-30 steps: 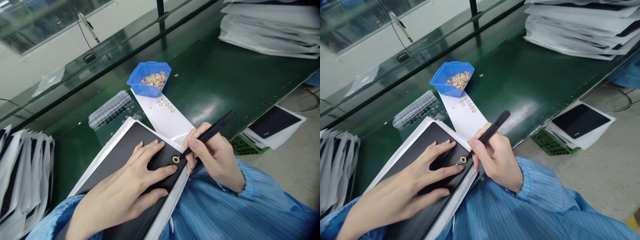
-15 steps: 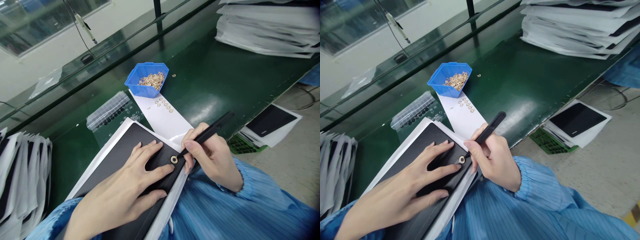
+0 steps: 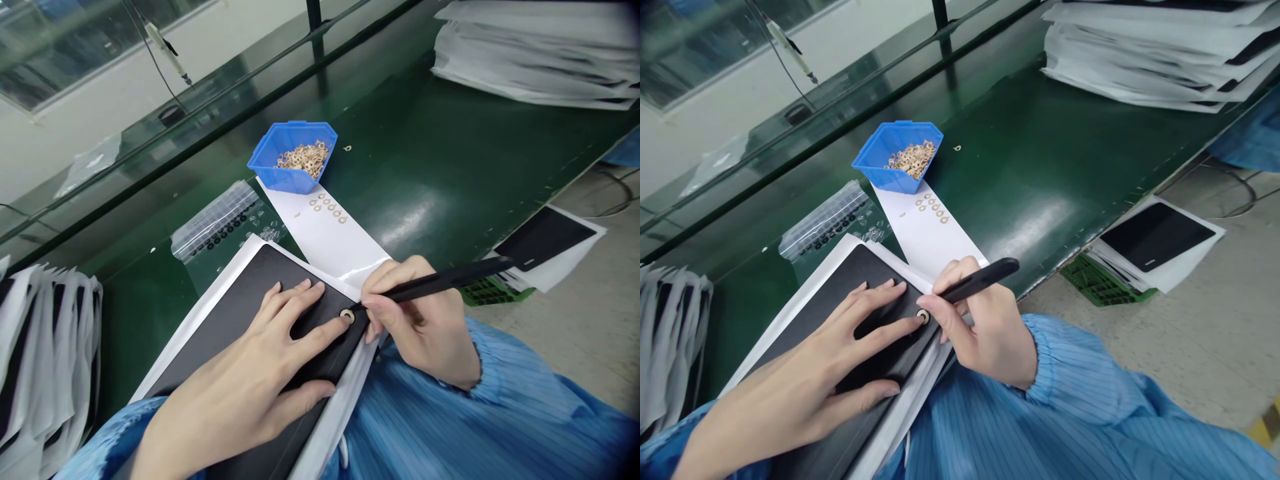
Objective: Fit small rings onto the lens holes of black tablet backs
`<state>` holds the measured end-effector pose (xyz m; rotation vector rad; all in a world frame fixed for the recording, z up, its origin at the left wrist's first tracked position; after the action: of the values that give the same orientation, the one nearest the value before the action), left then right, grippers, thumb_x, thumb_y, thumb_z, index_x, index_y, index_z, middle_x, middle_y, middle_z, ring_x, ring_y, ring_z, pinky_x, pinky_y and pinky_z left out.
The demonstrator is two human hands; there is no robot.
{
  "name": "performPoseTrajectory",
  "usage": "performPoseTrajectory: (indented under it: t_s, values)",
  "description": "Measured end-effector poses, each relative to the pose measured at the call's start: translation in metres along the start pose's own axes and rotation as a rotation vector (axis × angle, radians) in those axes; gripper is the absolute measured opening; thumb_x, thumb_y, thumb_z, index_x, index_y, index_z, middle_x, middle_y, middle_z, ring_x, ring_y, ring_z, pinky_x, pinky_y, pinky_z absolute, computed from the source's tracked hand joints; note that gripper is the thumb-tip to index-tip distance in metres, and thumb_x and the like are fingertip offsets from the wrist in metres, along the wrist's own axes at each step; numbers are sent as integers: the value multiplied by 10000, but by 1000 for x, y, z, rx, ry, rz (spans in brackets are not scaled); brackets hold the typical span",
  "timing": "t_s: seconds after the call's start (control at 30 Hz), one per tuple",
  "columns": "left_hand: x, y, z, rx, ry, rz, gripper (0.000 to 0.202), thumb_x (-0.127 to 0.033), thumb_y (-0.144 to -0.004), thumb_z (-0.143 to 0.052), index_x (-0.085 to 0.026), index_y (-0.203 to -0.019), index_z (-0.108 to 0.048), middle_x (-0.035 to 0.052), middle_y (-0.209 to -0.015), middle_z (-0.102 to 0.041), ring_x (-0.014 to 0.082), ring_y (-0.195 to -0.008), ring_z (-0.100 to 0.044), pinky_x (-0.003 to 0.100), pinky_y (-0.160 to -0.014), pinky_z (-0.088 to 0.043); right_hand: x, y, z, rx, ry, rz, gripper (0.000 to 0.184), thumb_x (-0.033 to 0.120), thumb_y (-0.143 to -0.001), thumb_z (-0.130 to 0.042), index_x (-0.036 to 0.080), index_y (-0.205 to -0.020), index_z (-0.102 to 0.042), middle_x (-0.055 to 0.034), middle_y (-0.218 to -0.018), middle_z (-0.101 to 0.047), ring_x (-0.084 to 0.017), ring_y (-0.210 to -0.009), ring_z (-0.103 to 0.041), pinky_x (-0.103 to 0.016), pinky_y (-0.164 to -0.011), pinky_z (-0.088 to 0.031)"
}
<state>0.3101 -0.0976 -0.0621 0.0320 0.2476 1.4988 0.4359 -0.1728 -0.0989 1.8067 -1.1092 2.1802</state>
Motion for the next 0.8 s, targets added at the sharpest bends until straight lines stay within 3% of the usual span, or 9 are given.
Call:
performPoseTrajectory:
  t_s: [0.17, 0.3, 0.43, 0.8]
  values:
    - [-1, -4, -3, 10, -27, 22, 562, -411, -944, -425, -272, -1451, -227, 152, -1448, -292, 321, -1355, -288, 611, -1029, -337, -5, 0, 3, -43, -125, -42, 79, 131, -897, -494, 209, -897, -486, 12, -768, -512, -65, -439, -566, -219, -355, -489]
    - [-8, -9, -3, -27, -97, 44, 503, -417, -937, -437, -230, -1398, -359, 177, -1369, -420, 341, -1288, -391, 593, -956, -433, -9, 1, 3, -70, -188, -73, 65, 152, -913, -475, 215, -914, -491, 30, -647, -529, -87, -413, -550, -238, -351, -473]
    - [-17, -13, -2, -81, -200, 35, 485, -447, -929, -432, -196, -1344, -439, 206, -1312, -494, 355, -1221, -472, 609, -896, -469, -9, 1, 4, -73, -189, -79, 63, 159, -916, -474, 217, -918, -498, 22, -658, -537, -92, -426, -552, -245, -358, -473]
    - [-20, -9, 1, -67, -250, -28, 555, -480, -889, -496, -190, -1355, -414, 175, -1316, -507, 327, -1260, -434, 583, -888, -492, -4, 1, 5, 18, -153, -68, 85, 137, -898, -478, 215, -905, -510, -2, -795, -508, -86, -481, -581, -242, -400, -507]
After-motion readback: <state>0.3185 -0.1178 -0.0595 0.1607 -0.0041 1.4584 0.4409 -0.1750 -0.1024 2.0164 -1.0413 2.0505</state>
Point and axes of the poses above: each hand's wrist, its own y-axis away from the middle knuckle, its own z-axis out of the back of the hand, x = y × z, the point moved 7 cm from there along -y, towards the middle knuckle
